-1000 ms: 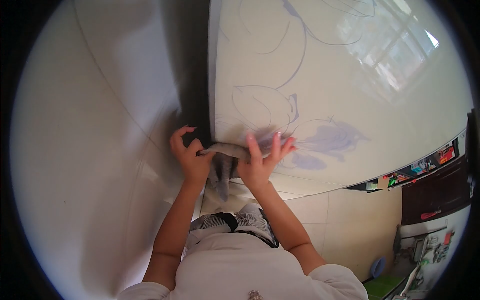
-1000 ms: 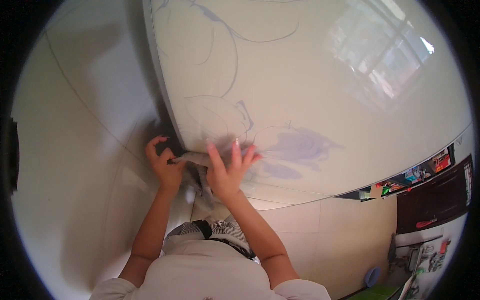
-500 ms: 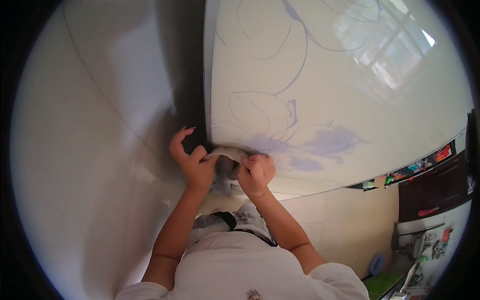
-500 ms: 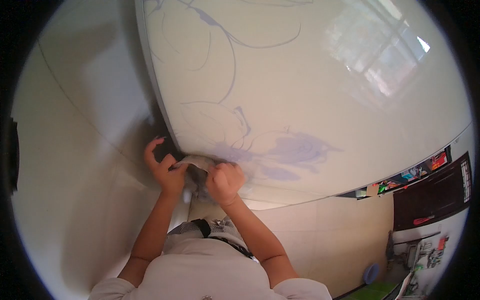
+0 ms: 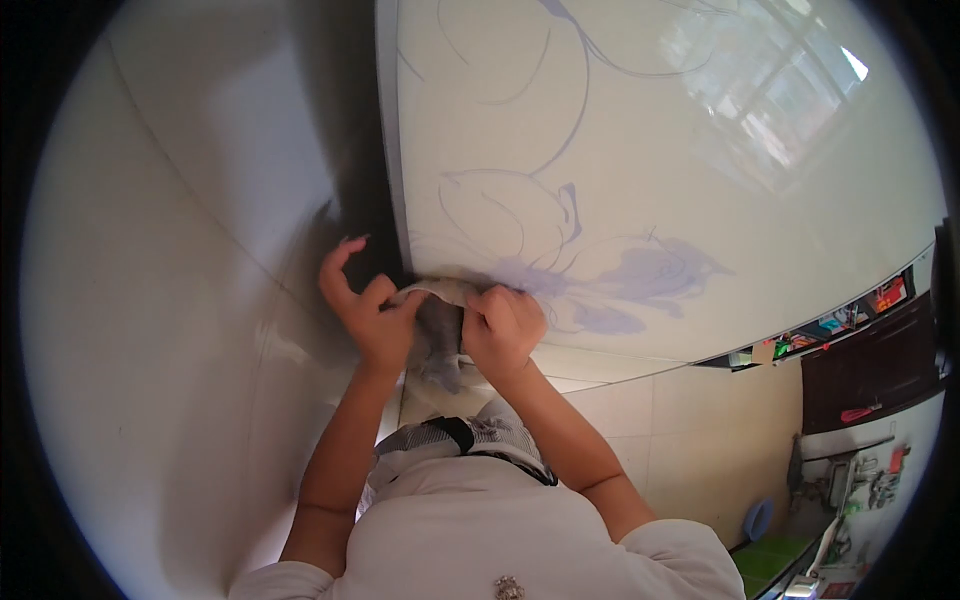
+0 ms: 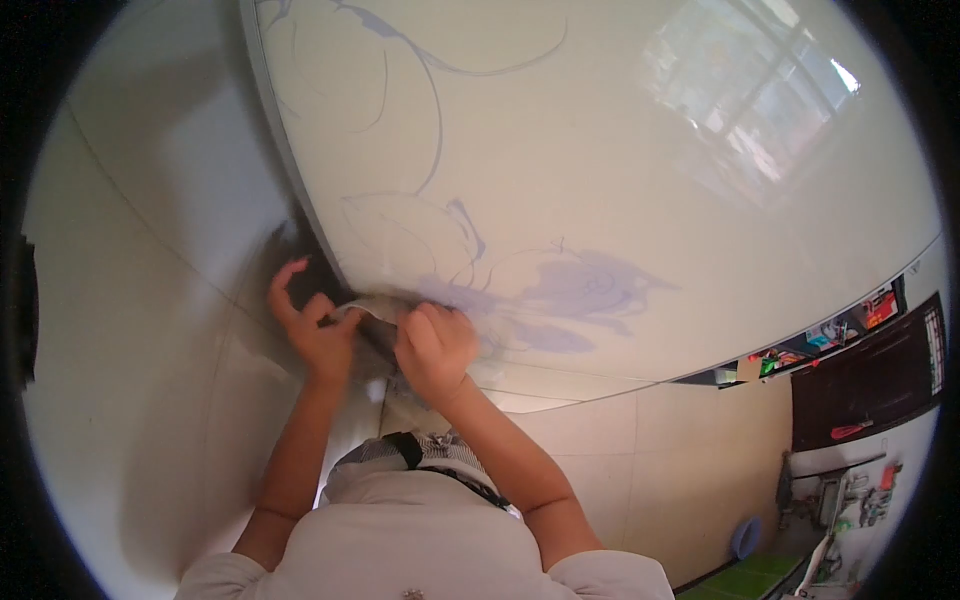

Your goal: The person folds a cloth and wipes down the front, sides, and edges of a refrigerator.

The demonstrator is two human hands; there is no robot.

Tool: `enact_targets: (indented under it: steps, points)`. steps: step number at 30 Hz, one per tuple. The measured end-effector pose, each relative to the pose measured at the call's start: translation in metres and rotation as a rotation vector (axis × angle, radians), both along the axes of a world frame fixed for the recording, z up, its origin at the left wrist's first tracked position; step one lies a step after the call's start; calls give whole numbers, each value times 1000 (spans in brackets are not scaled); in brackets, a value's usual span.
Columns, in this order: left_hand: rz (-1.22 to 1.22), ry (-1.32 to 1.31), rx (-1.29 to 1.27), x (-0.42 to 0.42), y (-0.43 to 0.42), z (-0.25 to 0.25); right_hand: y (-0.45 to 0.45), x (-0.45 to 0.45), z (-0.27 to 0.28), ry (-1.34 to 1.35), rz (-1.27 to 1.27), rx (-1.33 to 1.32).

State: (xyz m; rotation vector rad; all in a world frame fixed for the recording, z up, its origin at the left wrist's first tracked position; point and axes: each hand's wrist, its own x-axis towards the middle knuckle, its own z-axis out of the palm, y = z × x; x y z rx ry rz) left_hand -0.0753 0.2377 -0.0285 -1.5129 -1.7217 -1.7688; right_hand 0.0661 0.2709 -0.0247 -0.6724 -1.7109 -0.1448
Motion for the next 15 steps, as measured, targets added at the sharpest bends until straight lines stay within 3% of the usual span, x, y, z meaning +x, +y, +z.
enact_targets:
  steps: [3,10,15]
  points:
    - [40,36,104,-3,-1,27,1,-4,17,47,1,34]
    - [31,27,-7,-6,-12,-14,-13,-9,-21,9,-29,-38]
    - [55,40,65,-2,-14,8,-11,-4,0,-1,-18,12]
